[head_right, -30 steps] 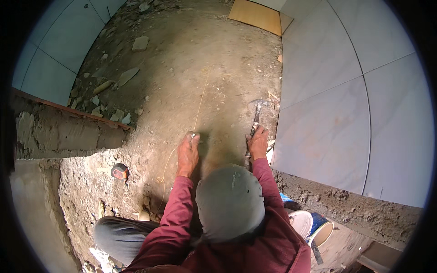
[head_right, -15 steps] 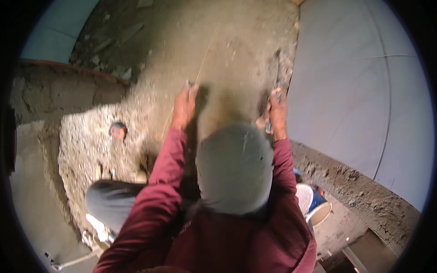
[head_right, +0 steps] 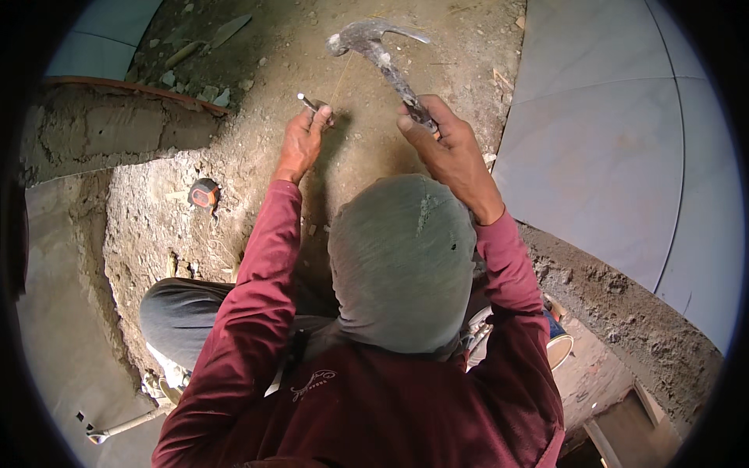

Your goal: The person uses a string and a hammer to align and set floor tiles on a dirt surface. The person marks the ground, ties a string, and taps the edges of the tiles with a hammer to secure them.

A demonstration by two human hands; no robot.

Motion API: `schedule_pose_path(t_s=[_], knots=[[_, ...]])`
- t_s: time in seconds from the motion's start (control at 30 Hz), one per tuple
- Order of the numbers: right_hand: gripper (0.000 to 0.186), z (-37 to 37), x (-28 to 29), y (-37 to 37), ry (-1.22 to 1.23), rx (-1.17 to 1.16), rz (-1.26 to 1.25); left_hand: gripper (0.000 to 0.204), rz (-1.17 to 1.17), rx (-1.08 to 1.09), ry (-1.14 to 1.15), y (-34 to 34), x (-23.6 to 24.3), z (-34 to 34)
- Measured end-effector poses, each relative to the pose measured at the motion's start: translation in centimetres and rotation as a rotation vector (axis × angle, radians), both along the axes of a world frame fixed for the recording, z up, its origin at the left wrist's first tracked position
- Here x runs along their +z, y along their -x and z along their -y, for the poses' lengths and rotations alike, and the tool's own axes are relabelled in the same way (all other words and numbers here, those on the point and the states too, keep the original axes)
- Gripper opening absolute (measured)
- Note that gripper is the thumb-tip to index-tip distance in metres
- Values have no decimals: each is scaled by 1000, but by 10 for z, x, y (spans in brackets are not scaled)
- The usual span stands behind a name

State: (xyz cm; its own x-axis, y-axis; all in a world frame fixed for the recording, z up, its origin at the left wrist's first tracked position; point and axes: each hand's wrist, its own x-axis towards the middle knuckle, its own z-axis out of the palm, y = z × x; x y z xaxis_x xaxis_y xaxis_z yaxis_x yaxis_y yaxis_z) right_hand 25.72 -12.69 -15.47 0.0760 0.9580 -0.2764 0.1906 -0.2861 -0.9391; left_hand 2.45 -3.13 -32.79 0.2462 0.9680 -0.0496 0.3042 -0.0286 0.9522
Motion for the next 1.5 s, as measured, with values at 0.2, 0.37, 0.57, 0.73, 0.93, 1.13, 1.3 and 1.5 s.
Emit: schedule_pose_path(t_s=[0.2,0.37,0.57,0.73,0.93,1.13,1.3,1.5], knots=[[28,7,0,-3,65,-17,92,39,-35,-20,28,-3,8,4],[29,7,2,-1,-54,-5,101,38,-64,-25,5,-8,14,6],[32,0,16,0,-130,67,181,37,-111,-42,11,-11,20,7],[35,-3,22,-1,-173,96,228,37,-153,-3,-9,-6,19,3],[36,-7,24,0,-208,106,222,38,-81,6,1,-4,17,3],[36,-10,24,4,-223,123,232,38,-135,-1,-13,-7,18,6],[33,-13,32,8,-271,142,284,39,-128,-4,1,-9,17,7],[22,-24,14,14,-318,456,779,38,-193,-18,18,-8,14,9]])
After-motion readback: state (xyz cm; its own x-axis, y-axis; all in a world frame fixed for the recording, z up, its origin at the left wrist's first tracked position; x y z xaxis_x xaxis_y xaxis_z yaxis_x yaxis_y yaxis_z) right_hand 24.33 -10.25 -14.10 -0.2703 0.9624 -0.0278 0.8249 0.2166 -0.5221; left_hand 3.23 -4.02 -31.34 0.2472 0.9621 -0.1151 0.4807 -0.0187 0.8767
